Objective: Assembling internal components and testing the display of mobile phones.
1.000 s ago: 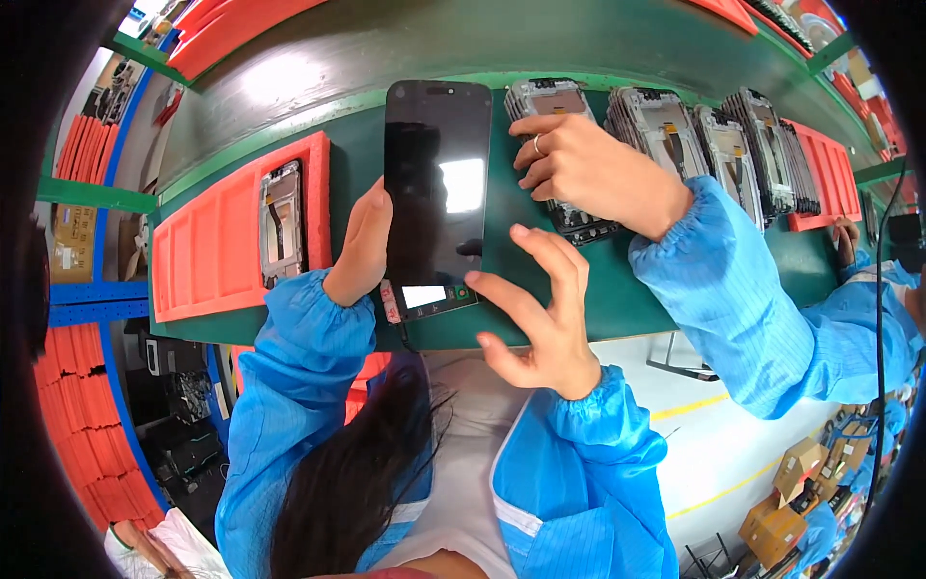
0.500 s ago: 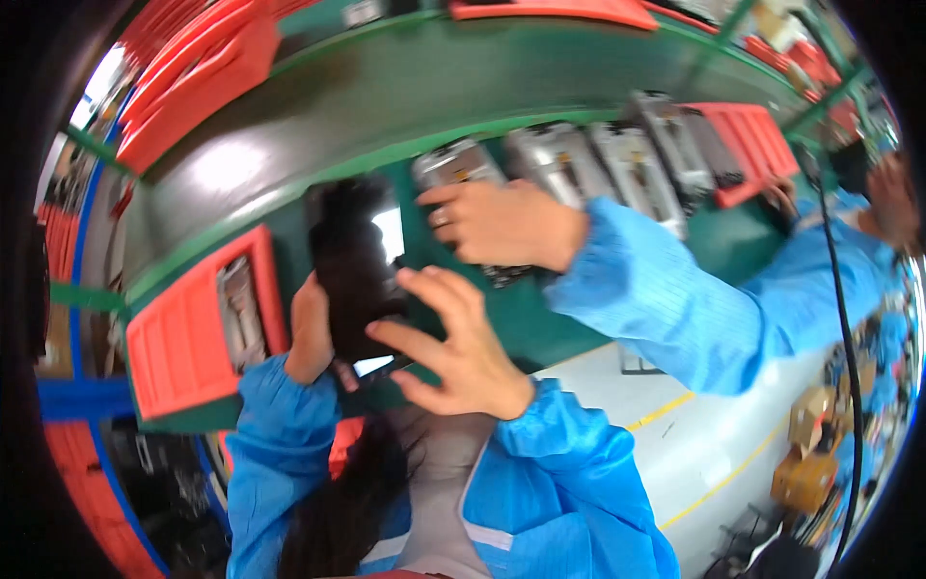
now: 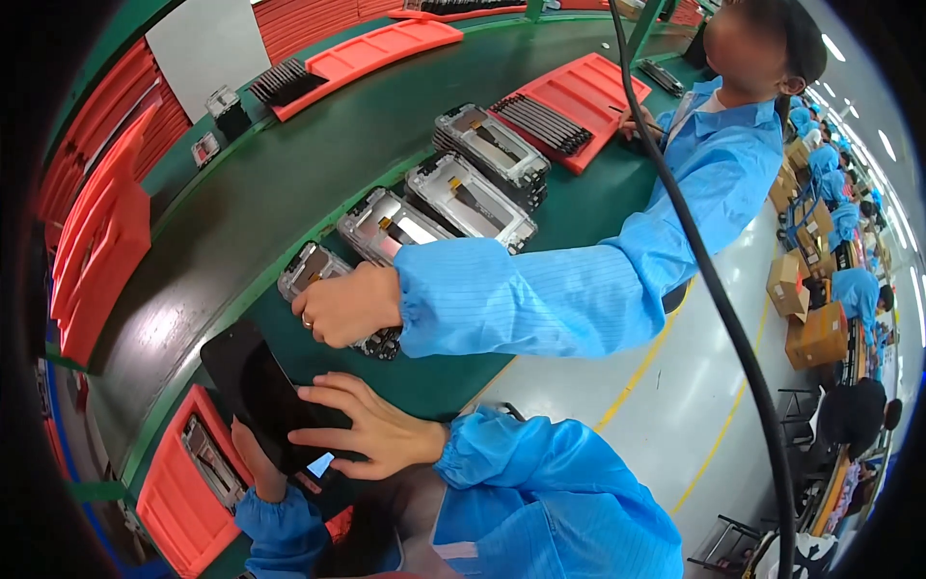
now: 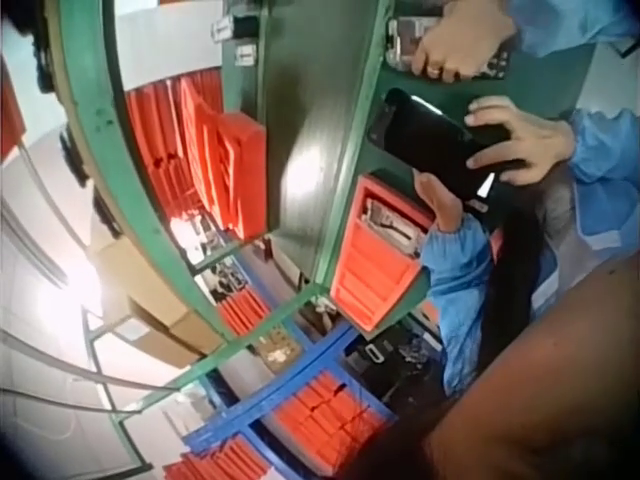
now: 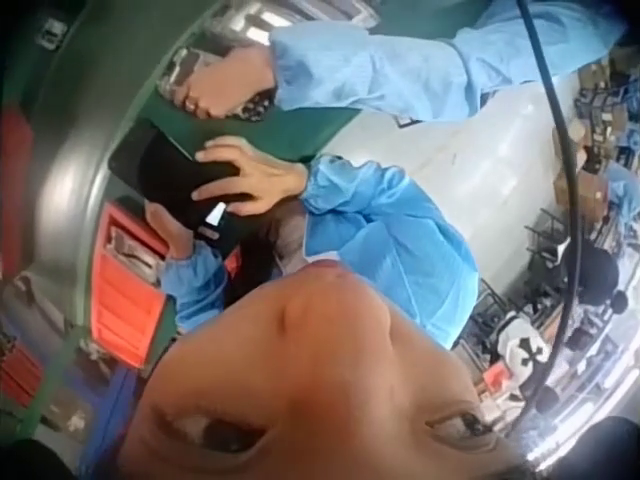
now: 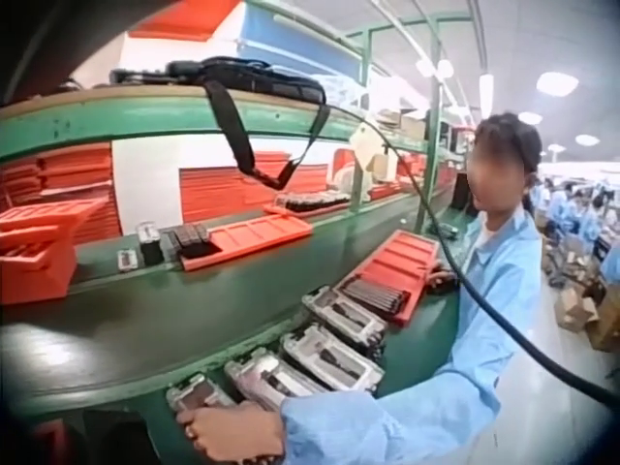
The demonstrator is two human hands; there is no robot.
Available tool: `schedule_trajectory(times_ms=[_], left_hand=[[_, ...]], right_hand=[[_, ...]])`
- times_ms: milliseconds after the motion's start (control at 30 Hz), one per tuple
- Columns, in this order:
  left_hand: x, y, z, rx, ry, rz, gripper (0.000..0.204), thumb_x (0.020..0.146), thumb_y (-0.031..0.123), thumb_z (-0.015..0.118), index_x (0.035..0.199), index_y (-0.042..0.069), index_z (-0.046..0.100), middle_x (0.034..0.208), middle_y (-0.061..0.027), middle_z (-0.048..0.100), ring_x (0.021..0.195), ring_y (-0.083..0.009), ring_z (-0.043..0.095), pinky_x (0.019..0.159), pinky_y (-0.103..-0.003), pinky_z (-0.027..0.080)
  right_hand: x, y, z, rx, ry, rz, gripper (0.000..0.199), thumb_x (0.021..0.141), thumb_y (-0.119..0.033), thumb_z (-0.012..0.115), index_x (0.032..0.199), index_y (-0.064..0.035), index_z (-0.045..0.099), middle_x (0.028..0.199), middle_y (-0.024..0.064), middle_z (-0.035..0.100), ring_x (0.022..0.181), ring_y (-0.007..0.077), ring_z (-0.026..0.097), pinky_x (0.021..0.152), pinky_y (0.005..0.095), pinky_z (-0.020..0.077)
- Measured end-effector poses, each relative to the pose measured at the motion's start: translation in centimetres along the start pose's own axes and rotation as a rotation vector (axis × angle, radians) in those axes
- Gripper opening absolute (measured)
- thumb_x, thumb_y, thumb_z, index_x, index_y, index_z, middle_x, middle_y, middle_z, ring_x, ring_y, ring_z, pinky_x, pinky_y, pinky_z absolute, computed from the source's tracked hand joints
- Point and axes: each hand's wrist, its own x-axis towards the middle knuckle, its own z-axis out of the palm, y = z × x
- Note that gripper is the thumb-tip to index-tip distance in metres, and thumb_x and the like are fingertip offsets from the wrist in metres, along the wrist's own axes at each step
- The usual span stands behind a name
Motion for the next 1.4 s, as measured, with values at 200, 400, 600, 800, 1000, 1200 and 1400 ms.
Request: schedule_trajectory(times_ms=[200,400,600,800,1000,1200,1400], left_hand=[[0.0,0.4,0.5,0.005,-0.002,-0.01,0.066,0.099,0.052,0.034,0.136,-0.002,0.04,0.128,-0.0135,0.054,0.111,-0.0229,0.057,0.094,-0.031,0.044],[0.0,-0.2,0.0,-0.064,-0.016,-0.024,0.068,0.098,0.054,0.033,0.135,-0.003,0.04,0.127,-0.015,0.054,0.113,-0.0248,0.056,0.094,-0.033,0.045],[0.2,-0.4,0.3,-0.077,0.014,-0.037,0.063,0.099,0.05,0.033,0.134,-0.002,0.04,0.127,-0.0151,0.053,0.111,-0.0251,0.057,0.093,-0.035,0.046],[0.3,-0.9,-0.5,-0.117,-0.003,0.011,0.052,0.099,0.041,0.04,0.13,-0.001,0.046,0.119,-0.014,0.059,0.101,-0.0238,0.062,0.086,-0.035,0.051],[0.2,-1.7,-0.8,0.361,0.078,-0.116,0.035,0.098,0.026,0.045,0.11,-0.003,0.059,0.093,-0.0137,0.068,0.078,-0.0235,0.068,0.065,-0.033,0.056],[1.3,0.9,1.3,0.184,-0.001,-0.24,0.053,0.102,0.04,0.034,0.123,-0.005,0.05,0.099,-0.0081,0.065,0.078,-0.0143,0.063,0.064,-0.03,0.051],[0.4,0.4,1.3,-0.008,-0.098,0.01,0.05,0.102,0.036,0.033,0.128,-0.004,0.046,0.101,-0.0067,0.064,0.079,-0.012,0.06,0.069,-0.026,0.047]], right_hand=[[-0.1,0.0,-0.1,0.018,-0.007,0.02,0.05,0.074,-0.027,0.069,0.124,-0.0211,0.063,0.139,0.0182,0.035,0.126,0.0422,0.032,0.106,0.051,0.0318],[0.0,0.0,-0.3,0.015,-0.034,0.044,0.05,0.075,-0.027,0.068,0.124,-0.0232,0.062,0.14,0.0184,0.034,0.126,0.0418,0.032,0.105,0.0509,0.0325],[0.0,0.0,-0.3,0.03,-0.011,0.04,0.058,0.072,-0.02,0.068,0.128,-0.0204,0.057,0.143,0.0189,0.031,0.128,0.0424,0.032,0.105,0.051,0.0323],[0.0,0.1,0.0,0.049,0.008,0.04,0.055,0.071,-0.02,0.068,0.125,-0.0198,0.059,0.142,0.0198,0.033,0.126,0.0429,0.034,0.104,0.0517,0.0329],[0.0,0.5,-0.2,0.022,-0.118,0.086,0.043,0.068,-0.027,0.07,0.108,-0.0147,0.07,0.135,0.0207,0.038,0.122,0.0407,0.038,0.103,0.049,0.0332],[-0.2,0.6,0.4,-0.12,-0.035,0.049,0.038,0.069,-0.029,0.069,0.103,-0.0129,0.071,0.136,0.0204,0.034,0.127,0.0409,0.031,0.106,0.0495,0.0282],[-0.2,0.1,0.7,-0.129,-0.117,0.014,0.037,0.073,-0.03,0.067,0.106,-0.0126,0.071,0.142,0.0196,0.026,0.131,0.0407,0.024,0.109,0.0499,0.0235]])
